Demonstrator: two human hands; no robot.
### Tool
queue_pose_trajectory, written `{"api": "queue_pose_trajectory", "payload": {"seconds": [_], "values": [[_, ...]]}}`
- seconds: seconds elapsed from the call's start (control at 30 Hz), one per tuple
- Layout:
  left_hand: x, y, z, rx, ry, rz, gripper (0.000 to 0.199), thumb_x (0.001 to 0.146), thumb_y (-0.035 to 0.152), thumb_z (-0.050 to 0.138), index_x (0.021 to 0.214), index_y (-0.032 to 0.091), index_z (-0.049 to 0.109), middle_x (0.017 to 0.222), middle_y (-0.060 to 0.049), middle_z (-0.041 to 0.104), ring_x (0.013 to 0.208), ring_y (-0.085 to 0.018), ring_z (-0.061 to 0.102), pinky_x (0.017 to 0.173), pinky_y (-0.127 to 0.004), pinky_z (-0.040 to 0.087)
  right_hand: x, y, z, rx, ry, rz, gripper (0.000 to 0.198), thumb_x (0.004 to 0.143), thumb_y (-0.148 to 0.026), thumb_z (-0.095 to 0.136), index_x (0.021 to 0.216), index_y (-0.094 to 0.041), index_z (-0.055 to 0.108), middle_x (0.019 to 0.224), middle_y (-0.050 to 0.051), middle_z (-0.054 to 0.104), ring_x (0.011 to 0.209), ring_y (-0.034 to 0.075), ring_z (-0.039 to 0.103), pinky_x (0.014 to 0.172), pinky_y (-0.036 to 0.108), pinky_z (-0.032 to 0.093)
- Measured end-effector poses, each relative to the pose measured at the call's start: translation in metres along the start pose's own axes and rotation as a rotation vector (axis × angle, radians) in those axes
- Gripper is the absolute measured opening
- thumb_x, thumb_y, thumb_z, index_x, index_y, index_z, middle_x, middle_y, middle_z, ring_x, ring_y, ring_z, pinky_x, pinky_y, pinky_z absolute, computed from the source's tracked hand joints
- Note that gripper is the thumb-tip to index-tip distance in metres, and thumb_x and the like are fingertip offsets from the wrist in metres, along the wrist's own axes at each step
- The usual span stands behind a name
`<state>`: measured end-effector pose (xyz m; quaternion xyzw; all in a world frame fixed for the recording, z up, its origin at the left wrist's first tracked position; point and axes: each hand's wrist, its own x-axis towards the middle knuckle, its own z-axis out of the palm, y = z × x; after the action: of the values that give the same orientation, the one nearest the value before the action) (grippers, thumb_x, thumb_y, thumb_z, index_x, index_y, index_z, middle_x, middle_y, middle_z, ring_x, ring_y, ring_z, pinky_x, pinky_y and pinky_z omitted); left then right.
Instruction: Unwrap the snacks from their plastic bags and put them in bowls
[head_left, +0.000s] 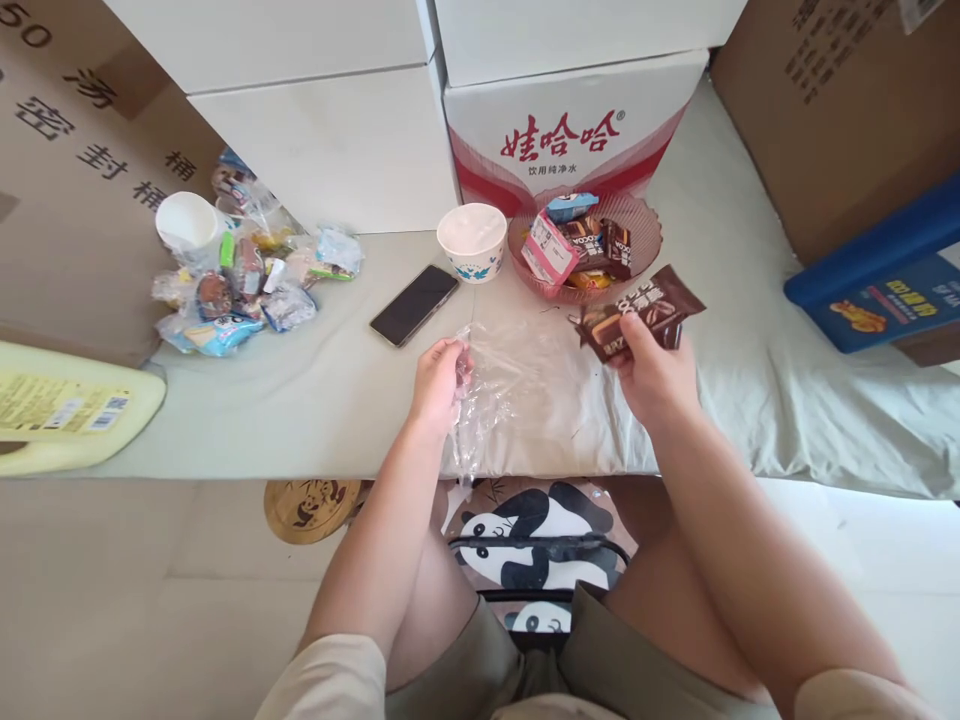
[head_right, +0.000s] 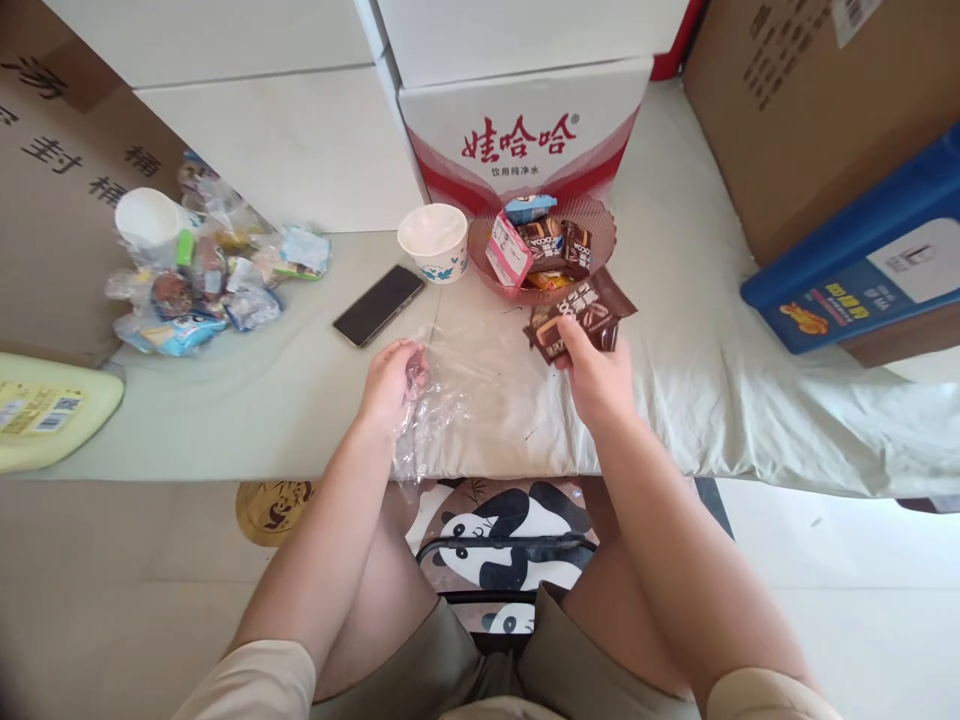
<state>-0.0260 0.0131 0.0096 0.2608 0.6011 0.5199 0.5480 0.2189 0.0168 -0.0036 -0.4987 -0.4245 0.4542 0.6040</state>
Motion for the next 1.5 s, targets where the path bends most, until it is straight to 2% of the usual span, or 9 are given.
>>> {"api": "queue_pose_trajectory", "payload": {"seconds": [0.13, 0.27, 0.47, 0.57, 0.77, 0.97, 1.1, 1.3, 1.5], "values": [[-0.004, 0.001, 0.004, 0.042, -0.040, 0.033, 0.012, 0.075, 0.026, 0.065, 0.070, 0.017, 0.059, 0.053, 0.005, 0.053, 0.041, -0.004, 0.043, 0.040, -0.016, 0.027, 0.025, -0.017, 0.009, 0.105, 0.106, -0.110, 0.056, 0.080, -0.059, 0.074, 0.124, -0.028, 0.057, 0.130, 0.008, 0.066, 0.120, 0.025, 0.068, 0.095, 0.043, 0.059], [-0.005, 0.003, 0.002, 0.058, -0.140, 0.055, 0.018, 0.075, 0.031, 0.069, 0.070, 0.017, 0.058, 0.053, 0.005, 0.054, 0.040, -0.004, 0.041, 0.039, -0.017, 0.025, 0.009, -0.011, 0.008, -0.104, 0.145, -0.164, 0.046, 0.088, -0.054, 0.066, 0.124, -0.027, 0.056, 0.121, 0.010, 0.069, 0.111, 0.025, 0.070, 0.100, 0.048, 0.056], [-0.019, 0.005, -0.007, 0.027, -0.766, -0.030, 0.041, 0.067, 0.043, 0.086, 0.077, 0.018, 0.055, 0.085, -0.003, 0.075, 0.035, 0.002, 0.032, 0.036, -0.019, 0.018, -0.029, 0.009, 0.005, -0.421, -0.280, -0.188, 0.068, 0.076, -0.043, 0.079, 0.136, -0.024, 0.052, 0.145, 0.015, 0.057, 0.138, 0.032, 0.052, 0.115, 0.054, 0.041], [-0.023, 0.004, -0.012, -0.044, -0.968, -0.101, 0.049, 0.064, 0.048, 0.089, 0.075, 0.019, 0.052, 0.087, -0.004, 0.075, 0.034, 0.002, 0.029, 0.036, -0.020, 0.013, -0.033, 0.006, 0.005, -0.405, -0.461, -0.028, 0.082, 0.070, -0.045, 0.083, 0.142, -0.024, 0.048, 0.130, 0.014, 0.066, 0.119, 0.030, 0.063, 0.098, 0.048, 0.052], [-0.008, 0.009, -0.023, -0.089, -0.563, -0.081, 0.061, 0.064, 0.051, 0.087, 0.110, 0.025, 0.057, 0.090, -0.001, 0.073, 0.058, -0.009, 0.063, 0.050, -0.020, 0.044, -0.032, -0.012, 0.006, -0.045, -0.216, 0.336, 0.032, 0.070, -0.042, 0.082, 0.085, -0.023, 0.062, 0.068, -0.005, 0.058, 0.058, 0.011, 0.060, 0.060, 0.026, 0.052], [0.002, 0.012, -0.030, 0.201, -0.318, -0.112, 0.058, 0.061, 0.024, 0.087, 0.112, 0.021, 0.059, 0.073, 0.002, 0.069, 0.053, -0.009, 0.060, 0.049, -0.019, 0.040, -0.024, -0.025, -0.003, 0.001, 0.003, 0.569, 0.027, 0.078, -0.041, 0.077, 0.092, -0.023, 0.062, 0.060, -0.004, 0.060, 0.043, 0.008, 0.053, 0.039, 0.019, 0.036], [0.008, 0.014, -0.030, 0.034, -0.089, -0.041, 0.039, 0.079, 0.050, 0.073, 0.102, 0.021, 0.061, 0.072, -0.002, 0.068, 0.055, -0.011, 0.061, 0.048, -0.019, 0.039, -0.022, -0.023, -0.009, 0.087, 0.093, 0.487, 0.029, 0.081, -0.038, 0.074, 0.102, -0.024, 0.061, 0.053, -0.008, 0.056, 0.039, 0.007, 0.045, 0.038, 0.018, 0.034], [0.000, 0.016, -0.035, 0.079, -0.311, 0.051, 0.088, 0.072, 0.041, 0.083, 0.147, 0.039, 0.037, 0.109, -0.006, 0.075, 0.089, -0.020, 0.076, 0.074, -0.028, 0.057, -0.026, -0.006, -0.014, 0.018, -0.101, 0.246, 0.080, 0.075, -0.034, 0.080, 0.144, -0.035, 0.038, 0.089, -0.002, 0.076, 0.068, 0.016, 0.069, 0.064, 0.031, 0.057], [-0.003, 0.011, -0.043, 0.257, -0.127, 0.243, 0.063, 0.075, 0.027, 0.076, 0.134, 0.030, 0.054, 0.087, -0.001, 0.073, 0.059, -0.011, 0.068, 0.056, -0.020, 0.050, -0.028, -0.006, -0.022, -0.201, -0.097, 0.061, 0.031, 0.088, -0.036, 0.066, 0.118, -0.030, 0.061, 0.084, 0.000, 0.071, 0.061, 0.014, 0.063, 0.063, 0.033, 0.055]]}}
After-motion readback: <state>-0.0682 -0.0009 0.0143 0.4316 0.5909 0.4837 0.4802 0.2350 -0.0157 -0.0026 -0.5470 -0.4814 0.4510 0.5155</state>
